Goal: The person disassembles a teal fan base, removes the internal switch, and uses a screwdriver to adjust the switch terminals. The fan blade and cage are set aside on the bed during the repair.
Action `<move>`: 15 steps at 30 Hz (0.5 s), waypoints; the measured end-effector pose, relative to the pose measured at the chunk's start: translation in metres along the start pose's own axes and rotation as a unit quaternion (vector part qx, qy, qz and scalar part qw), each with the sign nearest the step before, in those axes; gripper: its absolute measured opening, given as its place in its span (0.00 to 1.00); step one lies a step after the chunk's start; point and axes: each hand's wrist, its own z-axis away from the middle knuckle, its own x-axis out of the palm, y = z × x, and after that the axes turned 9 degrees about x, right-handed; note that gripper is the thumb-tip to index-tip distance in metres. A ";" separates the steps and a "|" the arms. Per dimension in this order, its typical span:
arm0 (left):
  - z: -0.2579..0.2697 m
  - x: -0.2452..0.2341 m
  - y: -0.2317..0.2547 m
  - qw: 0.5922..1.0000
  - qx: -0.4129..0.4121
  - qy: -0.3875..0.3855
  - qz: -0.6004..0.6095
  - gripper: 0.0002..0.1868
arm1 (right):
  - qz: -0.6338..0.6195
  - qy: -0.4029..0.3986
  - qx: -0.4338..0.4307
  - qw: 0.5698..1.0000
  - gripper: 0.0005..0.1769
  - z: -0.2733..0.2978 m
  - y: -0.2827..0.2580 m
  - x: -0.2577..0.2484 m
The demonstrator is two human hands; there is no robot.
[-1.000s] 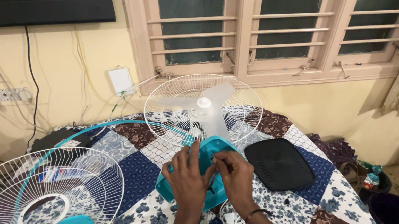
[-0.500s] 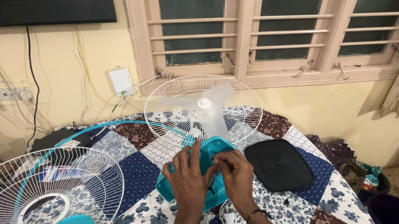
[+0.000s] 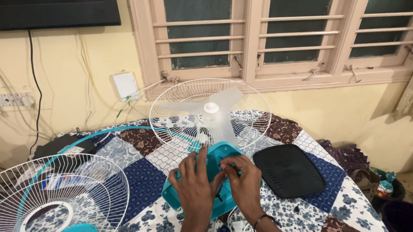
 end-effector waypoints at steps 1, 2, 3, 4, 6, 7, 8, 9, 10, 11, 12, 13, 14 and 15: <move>0.000 0.000 0.000 1.000 -0.001 -0.004 0.001 0.43 | 0.000 -0.001 0.000 1.000 0.04 0.000 0.000 0.000; 0.000 0.001 0.000 1.000 -0.003 -0.007 0.001 0.44 | -0.001 -0.001 -0.001 1.000 0.04 0.000 0.000 0.000; 0.000 0.001 0.000 1.000 -0.004 -0.011 0.002 0.44 | 0.000 -0.002 -0.001 1.000 0.04 0.000 -0.001 0.000; -0.001 0.002 0.000 1.000 -0.005 -0.016 0.000 0.44 | 0.007 0.000 0.005 1.000 0.04 -0.001 -0.001 0.000; 0.000 0.003 0.001 1.000 -0.004 -0.029 -0.005 0.44 | 0.021 0.005 0.019 1.000 0.04 0.000 -0.002 0.001; 0.000 0.003 0.002 1.000 -0.004 -0.031 -0.004 0.44 | 0.022 0.011 0.019 1.000 0.04 0.001 -0.002 0.000; 0.000 0.003 0.002 0.999 -0.004 -0.033 -0.003 0.44 | 0.024 0.016 0.018 0.999 0.04 0.002 -0.003 0.000; 0.001 0.003 0.002 0.999 -0.005 -0.035 -0.002 0.44 | 0.026 0.021 0.018 0.999 0.04 0.002 -0.004 0.001; 0.001 0.002 0.001 1.000 -0.003 -0.029 0.001 0.44 | 0.026 0.024 0.020 0.999 0.04 0.003 -0.005 0.001; 0.001 0.003 0.001 1.000 -0.002 -0.023 0.006 0.44 | 0.026 0.027 0.022 0.999 0.04 0.004 -0.006 0.001; 0.001 0.003 0.002 1.000 -0.001 -0.017 0.010 0.44 | 0.027 0.030 0.023 0.999 0.03 0.004 -0.007 0.001; 0.001 0.003 0.002 1.000 -0.002 -0.024 0.006 0.44 | 0.031 0.036 0.004 0.999 0.03 0.006 -0.007 0.001; 0.001 0.003 0.002 1.000 -0.003 -0.031 0.001 0.44 | 0.035 0.042 -0.015 0.998 0.02 0.008 -0.008 0.000; 0.001 0.003 0.001 0.999 -0.004 -0.038 -0.004 0.44 | 0.039 0.048 -0.034 0.998 0.02 0.009 -0.009 0.001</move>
